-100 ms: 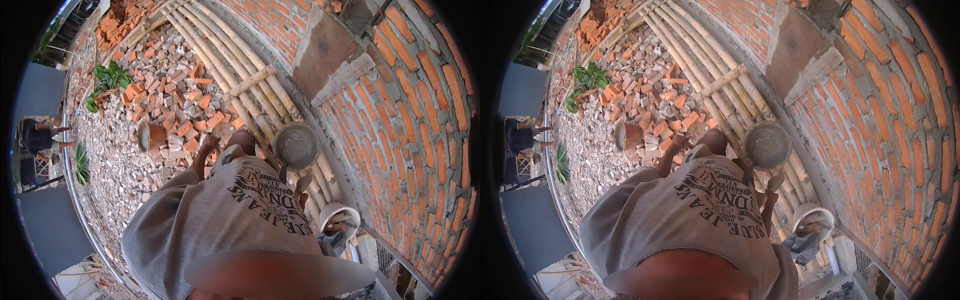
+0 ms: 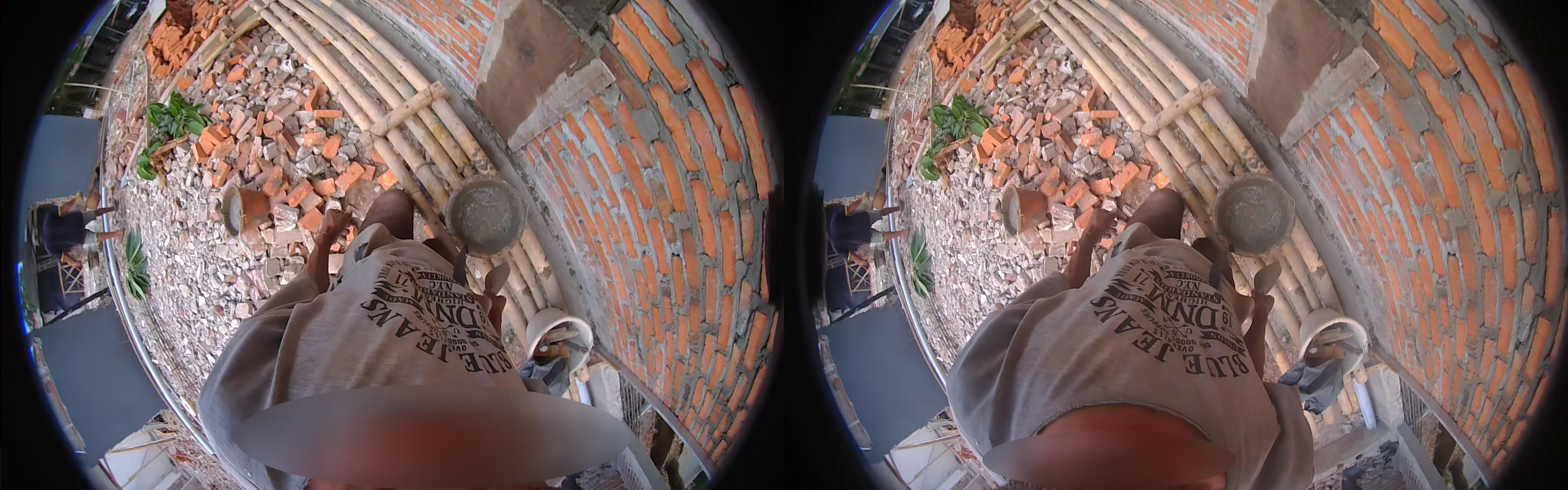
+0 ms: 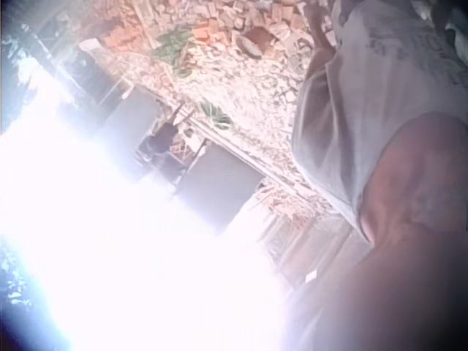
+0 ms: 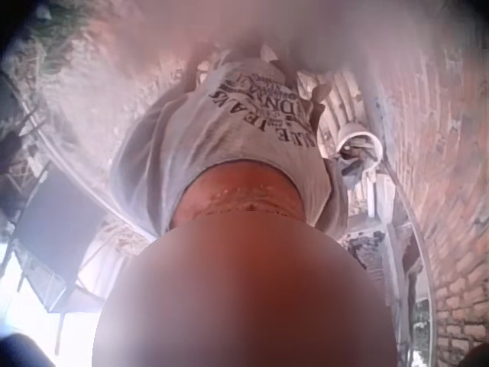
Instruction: The person scoops cement from a bucket and applies it to a brick wall using a trowel. They smooth the surface and place a brick into the wet mortar to secure it.
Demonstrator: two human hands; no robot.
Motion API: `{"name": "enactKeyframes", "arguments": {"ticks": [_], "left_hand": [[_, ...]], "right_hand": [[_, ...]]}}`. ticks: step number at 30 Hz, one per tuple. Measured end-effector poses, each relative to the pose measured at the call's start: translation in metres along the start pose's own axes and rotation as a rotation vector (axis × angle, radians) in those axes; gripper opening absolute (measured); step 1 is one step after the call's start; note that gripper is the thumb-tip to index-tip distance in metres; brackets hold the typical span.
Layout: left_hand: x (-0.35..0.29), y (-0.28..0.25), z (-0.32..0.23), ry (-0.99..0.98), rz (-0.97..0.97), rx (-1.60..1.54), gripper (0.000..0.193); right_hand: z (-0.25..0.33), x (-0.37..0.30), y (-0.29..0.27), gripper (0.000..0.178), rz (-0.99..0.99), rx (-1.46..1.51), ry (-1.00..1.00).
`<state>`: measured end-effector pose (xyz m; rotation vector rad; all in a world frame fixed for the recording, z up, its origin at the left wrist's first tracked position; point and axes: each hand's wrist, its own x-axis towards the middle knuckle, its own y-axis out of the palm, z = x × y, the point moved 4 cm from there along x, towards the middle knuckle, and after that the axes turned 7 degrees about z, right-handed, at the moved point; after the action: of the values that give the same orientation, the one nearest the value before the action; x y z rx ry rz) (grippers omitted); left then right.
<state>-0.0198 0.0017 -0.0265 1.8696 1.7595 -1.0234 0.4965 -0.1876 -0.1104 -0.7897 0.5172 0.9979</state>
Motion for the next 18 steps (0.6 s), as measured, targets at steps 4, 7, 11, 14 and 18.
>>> {"name": "enactKeyframes", "arguments": {"ticks": [4, 7, 11, 14, 18], "left_hand": [[-0.031, -0.018, 0.011, 0.035, -0.118, 0.076, 0.039], [-0.046, -0.033, 0.005, 0.038, -0.257, -0.039, 0.035], [-0.051, -0.066, -0.044, 0.198, -0.311, -0.061, 0.034], [-0.060, -0.092, -0.118, 0.366, -0.344, -0.005, 0.033], [-0.106, -0.086, -0.234, 0.655, -0.426, -0.141, 0.034]], "right_hand": [[0.000, -0.006, -0.006, 0.028, 0.039, -0.108, 0.078], [-0.012, 0.000, -0.009, 0.023, 0.099, 0.112, 0.141], [-0.007, 0.001, -0.013, 0.023, 0.073, 0.015, 0.095], [-0.004, -0.002, -0.013, 0.024, 0.072, 0.066, 0.130], [-0.018, -0.008, -0.014, 0.026, 0.069, 0.115, 0.140]]}}
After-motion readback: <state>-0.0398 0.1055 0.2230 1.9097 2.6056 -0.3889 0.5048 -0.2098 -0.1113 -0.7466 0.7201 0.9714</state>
